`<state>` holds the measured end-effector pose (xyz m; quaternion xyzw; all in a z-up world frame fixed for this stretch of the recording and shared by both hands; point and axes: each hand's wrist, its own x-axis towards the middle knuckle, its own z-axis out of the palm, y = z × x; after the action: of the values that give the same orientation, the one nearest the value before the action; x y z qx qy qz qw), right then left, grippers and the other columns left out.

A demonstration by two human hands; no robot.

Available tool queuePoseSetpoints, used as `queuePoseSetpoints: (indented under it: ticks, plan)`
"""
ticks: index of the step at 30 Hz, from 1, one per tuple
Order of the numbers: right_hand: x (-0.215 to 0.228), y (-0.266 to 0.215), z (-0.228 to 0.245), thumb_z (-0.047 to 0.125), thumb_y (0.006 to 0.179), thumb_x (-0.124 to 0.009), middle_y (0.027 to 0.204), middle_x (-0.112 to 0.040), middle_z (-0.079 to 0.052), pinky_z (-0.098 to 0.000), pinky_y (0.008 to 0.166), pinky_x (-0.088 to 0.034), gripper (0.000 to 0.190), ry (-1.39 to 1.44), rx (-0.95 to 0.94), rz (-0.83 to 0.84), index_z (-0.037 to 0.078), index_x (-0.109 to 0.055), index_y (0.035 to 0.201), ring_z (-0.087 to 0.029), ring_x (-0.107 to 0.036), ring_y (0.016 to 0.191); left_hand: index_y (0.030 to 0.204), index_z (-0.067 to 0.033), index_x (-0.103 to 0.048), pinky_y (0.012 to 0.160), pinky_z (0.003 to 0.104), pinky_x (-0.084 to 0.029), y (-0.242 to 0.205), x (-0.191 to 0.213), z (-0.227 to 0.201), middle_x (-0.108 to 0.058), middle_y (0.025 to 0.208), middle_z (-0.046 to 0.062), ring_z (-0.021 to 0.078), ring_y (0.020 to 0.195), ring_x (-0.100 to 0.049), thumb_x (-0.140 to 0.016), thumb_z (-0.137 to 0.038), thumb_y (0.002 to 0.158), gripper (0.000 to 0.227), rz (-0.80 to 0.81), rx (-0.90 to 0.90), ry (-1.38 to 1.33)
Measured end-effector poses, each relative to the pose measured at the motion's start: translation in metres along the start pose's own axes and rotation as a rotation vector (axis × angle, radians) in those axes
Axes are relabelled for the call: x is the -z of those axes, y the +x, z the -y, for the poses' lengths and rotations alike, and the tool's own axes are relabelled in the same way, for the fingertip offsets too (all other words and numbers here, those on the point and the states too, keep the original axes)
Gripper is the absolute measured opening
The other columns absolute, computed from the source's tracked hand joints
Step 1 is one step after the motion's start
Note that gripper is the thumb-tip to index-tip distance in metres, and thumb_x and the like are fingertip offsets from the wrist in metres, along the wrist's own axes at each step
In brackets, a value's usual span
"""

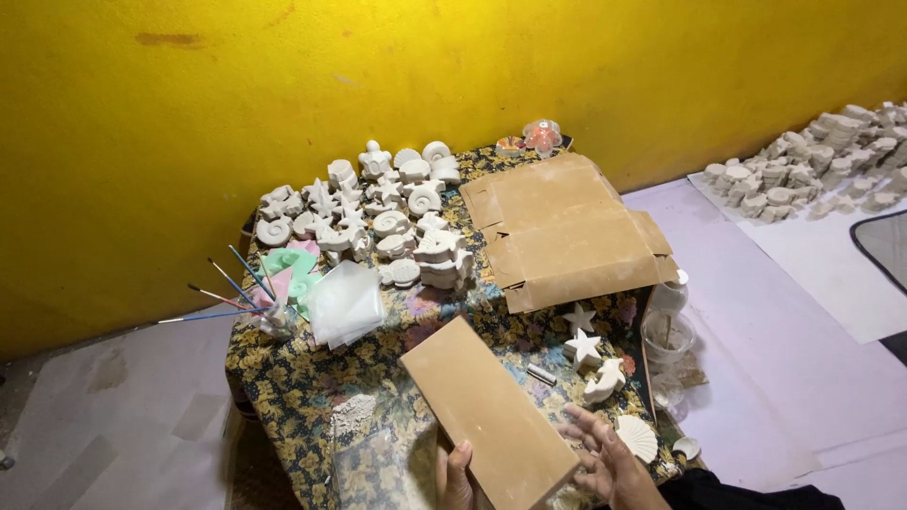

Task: Sanding small white plaster or ceramic figurines to smooth the edges.

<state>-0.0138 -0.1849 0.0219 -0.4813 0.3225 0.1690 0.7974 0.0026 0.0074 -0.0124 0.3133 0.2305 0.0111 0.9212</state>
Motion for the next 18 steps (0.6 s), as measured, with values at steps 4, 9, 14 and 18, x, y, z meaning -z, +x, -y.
queuePoseSetpoints:
  ticks: [4, 9, 14, 18]
  plan:
    - [0.034, 0.055, -0.025, 0.016, 0.105, -0.052, 0.140, -0.069, -0.023, -0.0520, 0.072, -0.056, 0.045, 0.042, -0.283, -0.124, 0.010, -0.054, 0.149, -0.046, -0.070, 0.102, 0.142, 0.0063, -0.052, 0.092, 0.065, -0.052, 0.003, -0.001, 0.015, -0.064, 0.126, 0.036, 0.0532, 0.114, -0.062, -0.059, -0.011, 0.070, 0.074, 0.153, -0.077, -0.120]
    - [0.061, 0.021, -0.019, 0.030, 0.107, -0.093, 0.151, -0.054, -0.020, -0.0597, 0.117, -0.043, 0.080, 0.246, 0.052, 0.963, 0.011, -0.028, 0.149, -0.040, -0.058, 0.138, 0.146, 0.0064, -0.048, 0.095, 0.066, -0.051, -0.006, -0.011, 0.015, -0.062, 0.131, 0.039, 0.0556, 0.120, -0.061, -0.060, -0.011, 0.070, 0.078, 0.130, 0.124, -0.045]
    - [0.034, -0.012, 0.020, -0.001, 0.071, -0.050, 0.146, -0.055, -0.037, -0.0680, 0.110, -0.036, 0.085, 0.309, -0.173, 0.151, -0.005, -0.041, 0.156, -0.056, -0.051, 0.128, 0.147, -0.0060, -0.051, 0.093, 0.052, -0.056, -0.026, -0.033, -0.010, -0.070, 0.132, 0.024, 0.0437, 0.119, -0.069, -0.066, -0.030, 0.070, 0.082, 0.154, 0.254, 0.243]
    - [0.058, 0.012, 0.045, 0.027, 0.066, -0.081, 0.128, -0.071, -0.023, -0.0627, 0.078, -0.070, 0.097, -0.003, 0.234, 0.486, -0.007, -0.040, 0.148, -0.036, -0.078, 0.092, 0.159, -0.0220, -0.021, 0.050, 0.026, -0.067, 0.022, 0.021, 0.004, -0.054, 0.152, 0.018, 0.0284, 0.097, -0.078, -0.062, -0.068, 0.065, 0.112, 0.435, 0.167, 0.567]
